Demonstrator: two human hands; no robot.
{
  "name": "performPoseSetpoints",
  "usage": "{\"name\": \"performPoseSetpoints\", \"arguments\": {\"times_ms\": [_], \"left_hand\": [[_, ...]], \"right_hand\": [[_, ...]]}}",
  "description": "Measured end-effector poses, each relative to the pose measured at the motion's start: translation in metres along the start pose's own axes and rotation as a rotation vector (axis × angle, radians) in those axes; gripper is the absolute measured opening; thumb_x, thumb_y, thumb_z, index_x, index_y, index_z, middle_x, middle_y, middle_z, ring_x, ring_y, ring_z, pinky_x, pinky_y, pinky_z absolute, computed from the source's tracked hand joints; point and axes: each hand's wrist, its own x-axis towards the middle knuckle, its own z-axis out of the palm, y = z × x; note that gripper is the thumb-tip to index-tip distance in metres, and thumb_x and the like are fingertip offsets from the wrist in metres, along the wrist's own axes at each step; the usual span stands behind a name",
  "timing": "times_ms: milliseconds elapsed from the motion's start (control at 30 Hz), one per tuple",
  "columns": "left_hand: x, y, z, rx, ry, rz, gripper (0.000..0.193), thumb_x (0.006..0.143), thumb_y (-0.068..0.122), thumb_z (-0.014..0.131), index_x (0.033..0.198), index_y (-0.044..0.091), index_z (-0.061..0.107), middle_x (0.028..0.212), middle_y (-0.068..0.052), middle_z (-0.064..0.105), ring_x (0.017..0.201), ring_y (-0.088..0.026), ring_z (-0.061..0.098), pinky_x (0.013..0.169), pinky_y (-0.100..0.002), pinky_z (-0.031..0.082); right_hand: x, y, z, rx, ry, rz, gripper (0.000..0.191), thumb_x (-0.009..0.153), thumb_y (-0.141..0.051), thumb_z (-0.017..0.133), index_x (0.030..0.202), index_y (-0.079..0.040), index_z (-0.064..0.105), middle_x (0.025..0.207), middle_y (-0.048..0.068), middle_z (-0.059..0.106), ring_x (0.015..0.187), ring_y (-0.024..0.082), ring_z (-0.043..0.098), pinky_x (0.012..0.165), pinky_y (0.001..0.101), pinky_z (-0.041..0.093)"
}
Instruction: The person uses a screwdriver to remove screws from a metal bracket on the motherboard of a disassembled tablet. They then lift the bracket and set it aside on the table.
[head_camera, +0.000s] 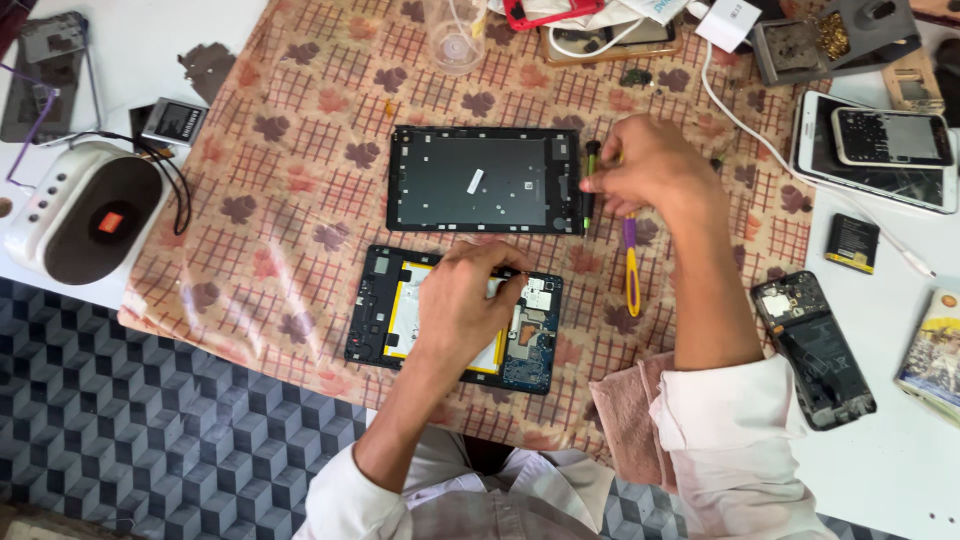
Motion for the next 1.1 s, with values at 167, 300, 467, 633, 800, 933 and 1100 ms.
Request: {"name": "performPoseSetpoints", "arguments": {"times_ms": [167, 300, 467, 633, 800, 933, 1100], "left_hand": [[0.001, 0.001, 0.001, -0.009, 0.019, 0.013, 0.011, 0.08, 0.01, 0.076, 0.091, 0.014, 0.076, 0.091, -0.001, 0.078, 0.091, -0.027, 0.071, 0.076, -0.04, 0.056], [-0.001, -0.004, 0.002, -0.011, 0.078, 0.095, 0.009, 0.08, 0.009, 0.076, 0.087, 0.013, 0.075, 0.09, -0.002, 0.078, 0.091, -0.027, 0.071, 0.078, -0.04, 0.056], [-0.003, -0.007, 0.005, -0.023, 0.083, 0.083, 0.008, 0.08, 0.009, 0.076, 0.087, 0.012, 0.076, 0.089, -0.002, 0.077, 0.09, -0.026, 0.071, 0.078, -0.038, 0.056], [-0.003, -0.008, 0.005, -0.027, 0.087, 0.103, 0.008, 0.079, 0.009, 0.076, 0.086, 0.012, 0.075, 0.09, -0.002, 0.078, 0.092, -0.027, 0.071, 0.079, -0.038, 0.056], [-0.002, -0.008, 0.005, -0.034, 0.084, 0.089, 0.008, 0.079, 0.008, 0.075, 0.085, 0.013, 0.075, 0.09, -0.002, 0.078, 0.094, -0.026, 0.072, 0.081, -0.037, 0.057], [-0.003, -0.007, 0.005, -0.035, 0.086, 0.099, 0.009, 0.079, 0.007, 0.075, 0.086, 0.012, 0.075, 0.09, -0.002, 0.077, 0.094, -0.027, 0.071, 0.081, -0.037, 0.057], [-0.003, -0.007, 0.005, -0.04, 0.078, 0.089, 0.008, 0.08, 0.007, 0.075, 0.086, 0.012, 0.075, 0.089, -0.002, 0.077, 0.091, -0.026, 0.071, 0.079, -0.038, 0.056]], "right_hand": [[-0.009, -0.012, 0.003, 0.011, 0.007, -0.034, 0.056, 0.088, -0.005, 0.074, 0.136, 0.002, 0.046, 0.095, 0.023, 0.074, 0.077, 0.028, 0.077, 0.067, 0.0336, 0.063], [-0.019, -0.02, 0.002, -0.025, 0.025, 0.049, 0.078, 0.09, 0.0, 0.071, 0.155, -0.003, 0.028, 0.104, 0.027, 0.074, 0.084, 0.029, 0.078, 0.072, 0.0331, 0.068], [-0.014, -0.01, -0.006, -0.074, 0.194, -0.238, 0.049, 0.087, -0.007, 0.078, 0.129, 0.002, 0.055, 0.104, 0.02, 0.074, 0.089, 0.027, 0.076, 0.083, 0.0344, 0.057], [0.011, -0.002, 0.011, 0.218, 0.181, -0.65, 0.022, 0.089, -0.001, 0.072, 0.108, 0.004, 0.062, 0.102, 0.017, 0.073, 0.096, 0.022, 0.077, 0.072, 0.0316, 0.066], [0.016, -0.004, 0.025, 0.265, 0.166, -0.733, 0.02, 0.086, 0.0, 0.075, 0.101, 0.004, 0.063, 0.096, 0.015, 0.074, 0.087, 0.02, 0.076, 0.068, 0.0301, 0.061], [0.012, -0.008, 0.027, 0.262, 0.156, -0.729, 0.019, 0.085, -0.001, 0.076, 0.096, 0.004, 0.061, 0.095, 0.014, 0.073, 0.086, 0.017, 0.076, 0.066, 0.0296, 0.061], [0.009, -0.012, 0.027, 0.263, 0.149, -0.754, 0.018, 0.086, -0.002, 0.077, 0.097, 0.002, 0.063, 0.093, 0.012, 0.074, 0.083, 0.016, 0.075, 0.067, 0.0287, 0.061]]}}
